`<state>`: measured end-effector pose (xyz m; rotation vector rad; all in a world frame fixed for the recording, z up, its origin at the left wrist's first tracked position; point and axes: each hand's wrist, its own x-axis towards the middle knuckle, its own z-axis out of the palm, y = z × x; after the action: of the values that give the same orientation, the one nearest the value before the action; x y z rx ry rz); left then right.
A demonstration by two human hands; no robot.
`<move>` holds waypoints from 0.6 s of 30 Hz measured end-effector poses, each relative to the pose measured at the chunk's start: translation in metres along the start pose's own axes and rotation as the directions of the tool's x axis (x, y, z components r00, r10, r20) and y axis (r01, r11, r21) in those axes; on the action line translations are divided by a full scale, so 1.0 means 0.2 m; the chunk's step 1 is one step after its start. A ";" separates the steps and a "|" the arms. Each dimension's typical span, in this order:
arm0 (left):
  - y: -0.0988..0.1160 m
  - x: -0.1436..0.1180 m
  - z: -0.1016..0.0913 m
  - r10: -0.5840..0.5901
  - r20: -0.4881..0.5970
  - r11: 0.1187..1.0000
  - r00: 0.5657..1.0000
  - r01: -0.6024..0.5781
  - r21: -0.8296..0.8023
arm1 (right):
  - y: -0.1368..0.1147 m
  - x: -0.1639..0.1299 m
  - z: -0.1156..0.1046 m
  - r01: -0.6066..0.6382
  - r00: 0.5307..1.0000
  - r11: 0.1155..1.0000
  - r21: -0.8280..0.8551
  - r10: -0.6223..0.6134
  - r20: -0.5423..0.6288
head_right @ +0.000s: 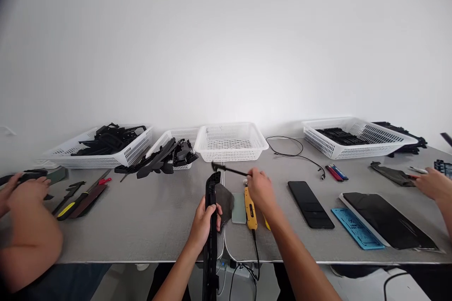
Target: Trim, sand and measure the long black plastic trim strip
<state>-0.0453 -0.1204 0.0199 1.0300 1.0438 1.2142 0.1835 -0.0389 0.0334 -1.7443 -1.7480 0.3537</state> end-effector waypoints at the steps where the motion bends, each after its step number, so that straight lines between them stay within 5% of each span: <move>1: 0.00 0.00 0.00 0.000 -0.001 1.000 1.000 0.000 -0.004 | 0.05 -0.03 -0.06 -0.045 0.999 0.998 0.036 0.045 -0.017; 5: -0.01 0.01 0.01 -0.002 -0.006 1.000 1.000 0.002 -0.022 | 0.18 -0.24 -0.27 -0.112 0.994 0.978 0.174 0.113 0.003; 9: -0.01 0.00 0.01 -0.006 0.021 1.000 1.000 0.007 -0.026 | 0.12 -0.45 -0.32 -0.089 0.981 0.884 0.458 -0.002 0.194; 11: 0.01 -0.01 0.01 -0.007 0.046 1.000 0.999 0.008 -0.019 | 0.05 -0.49 -0.30 -0.045 0.964 0.892 0.449 -0.078 0.253; 18: 0.02 -0.03 0.01 0.019 0.051 1.000 0.999 -0.020 0.018 | -0.04 -0.36 -0.28 0.131 0.970 0.983 0.131 -0.154 0.189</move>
<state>-0.0443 -0.1267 0.0248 1.0821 1.0098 1.1898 0.2052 -0.1232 0.0626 -1.5332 -1.9391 0.5727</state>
